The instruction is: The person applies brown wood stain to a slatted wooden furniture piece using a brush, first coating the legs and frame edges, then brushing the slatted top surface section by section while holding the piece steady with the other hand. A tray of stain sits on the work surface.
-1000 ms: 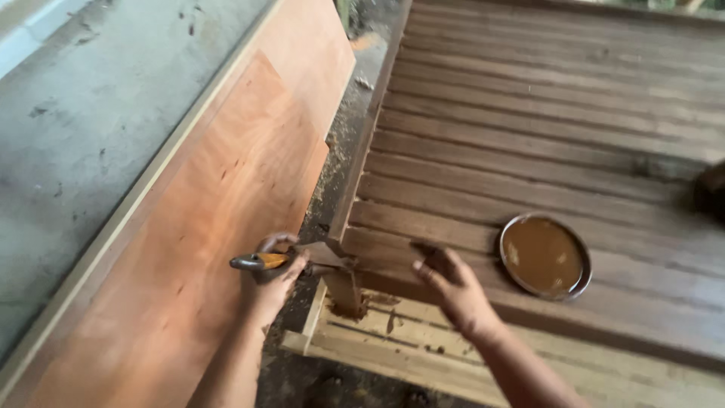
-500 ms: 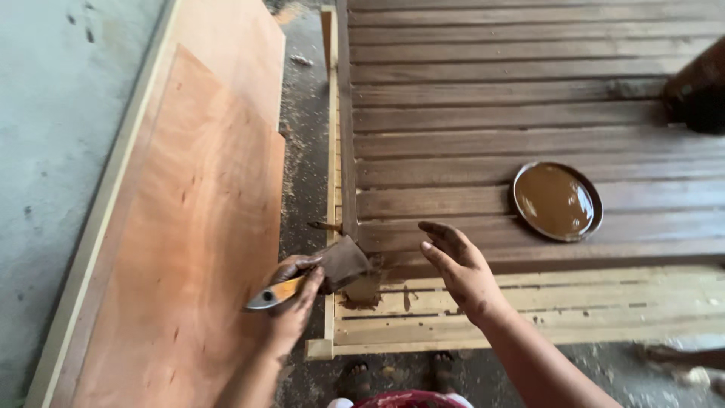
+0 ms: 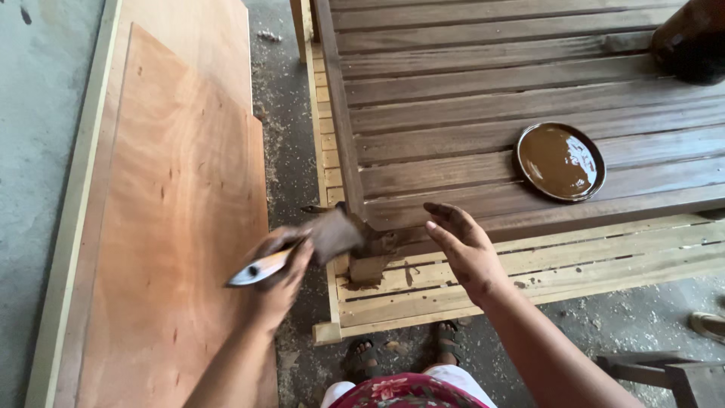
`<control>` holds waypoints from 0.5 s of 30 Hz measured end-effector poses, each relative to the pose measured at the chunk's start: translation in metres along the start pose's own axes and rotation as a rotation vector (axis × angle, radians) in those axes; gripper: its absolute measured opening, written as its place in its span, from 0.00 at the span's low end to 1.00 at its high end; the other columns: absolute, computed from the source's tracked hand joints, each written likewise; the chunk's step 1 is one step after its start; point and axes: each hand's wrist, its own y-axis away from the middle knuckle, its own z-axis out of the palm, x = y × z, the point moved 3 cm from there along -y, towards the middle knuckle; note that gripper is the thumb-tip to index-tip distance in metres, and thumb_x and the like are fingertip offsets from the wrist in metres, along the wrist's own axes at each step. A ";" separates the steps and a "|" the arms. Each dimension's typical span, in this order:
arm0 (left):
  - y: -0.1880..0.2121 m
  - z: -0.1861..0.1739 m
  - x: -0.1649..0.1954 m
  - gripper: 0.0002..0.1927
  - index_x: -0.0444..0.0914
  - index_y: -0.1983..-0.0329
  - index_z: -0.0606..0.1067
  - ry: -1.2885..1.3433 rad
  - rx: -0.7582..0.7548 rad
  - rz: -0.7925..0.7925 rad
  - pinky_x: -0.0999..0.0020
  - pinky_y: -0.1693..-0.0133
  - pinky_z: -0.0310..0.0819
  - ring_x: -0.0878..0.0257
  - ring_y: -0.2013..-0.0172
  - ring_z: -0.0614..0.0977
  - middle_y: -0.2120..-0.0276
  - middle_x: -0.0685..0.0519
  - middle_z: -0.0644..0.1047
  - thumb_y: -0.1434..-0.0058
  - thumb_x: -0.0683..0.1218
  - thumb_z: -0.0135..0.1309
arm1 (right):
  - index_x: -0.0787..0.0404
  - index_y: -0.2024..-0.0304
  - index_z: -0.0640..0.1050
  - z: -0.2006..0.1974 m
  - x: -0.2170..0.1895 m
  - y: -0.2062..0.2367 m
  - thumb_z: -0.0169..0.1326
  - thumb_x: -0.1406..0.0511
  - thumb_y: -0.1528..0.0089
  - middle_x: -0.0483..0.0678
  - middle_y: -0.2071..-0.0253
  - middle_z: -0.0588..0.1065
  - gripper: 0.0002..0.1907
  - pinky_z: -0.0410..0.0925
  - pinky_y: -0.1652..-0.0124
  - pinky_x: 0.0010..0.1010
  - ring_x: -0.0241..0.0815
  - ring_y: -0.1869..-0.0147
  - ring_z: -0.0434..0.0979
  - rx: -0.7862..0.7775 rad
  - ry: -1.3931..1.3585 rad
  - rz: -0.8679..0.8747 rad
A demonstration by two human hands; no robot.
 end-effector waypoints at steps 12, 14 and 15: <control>0.005 0.001 0.006 0.06 0.37 0.58 0.79 -0.056 -0.027 0.046 0.72 0.75 0.72 0.67 0.75 0.77 0.70 0.50 0.79 0.33 0.45 0.58 | 0.62 0.38 0.73 0.003 -0.002 -0.004 0.54 0.67 0.35 0.48 0.34 0.72 0.22 0.61 0.33 0.31 0.40 0.28 0.68 0.042 0.030 -0.012; 0.003 0.023 0.002 0.07 0.37 0.57 0.80 -0.046 -0.044 0.072 0.71 0.71 0.72 0.66 0.72 0.78 0.69 0.49 0.80 0.33 0.45 0.58 | 0.63 0.39 0.73 0.004 -0.003 -0.004 0.55 0.67 0.36 0.48 0.34 0.72 0.22 0.62 0.33 0.31 0.41 0.29 0.68 0.039 -0.002 -0.029; 0.004 0.031 0.004 0.07 0.38 0.56 0.79 -0.089 -0.068 0.201 0.70 0.65 0.77 0.65 0.66 0.81 0.65 0.49 0.81 0.32 0.46 0.58 | 0.62 0.39 0.73 0.003 -0.002 -0.003 0.55 0.67 0.36 0.48 0.35 0.73 0.22 0.62 0.35 0.31 0.41 0.29 0.68 0.058 0.024 -0.003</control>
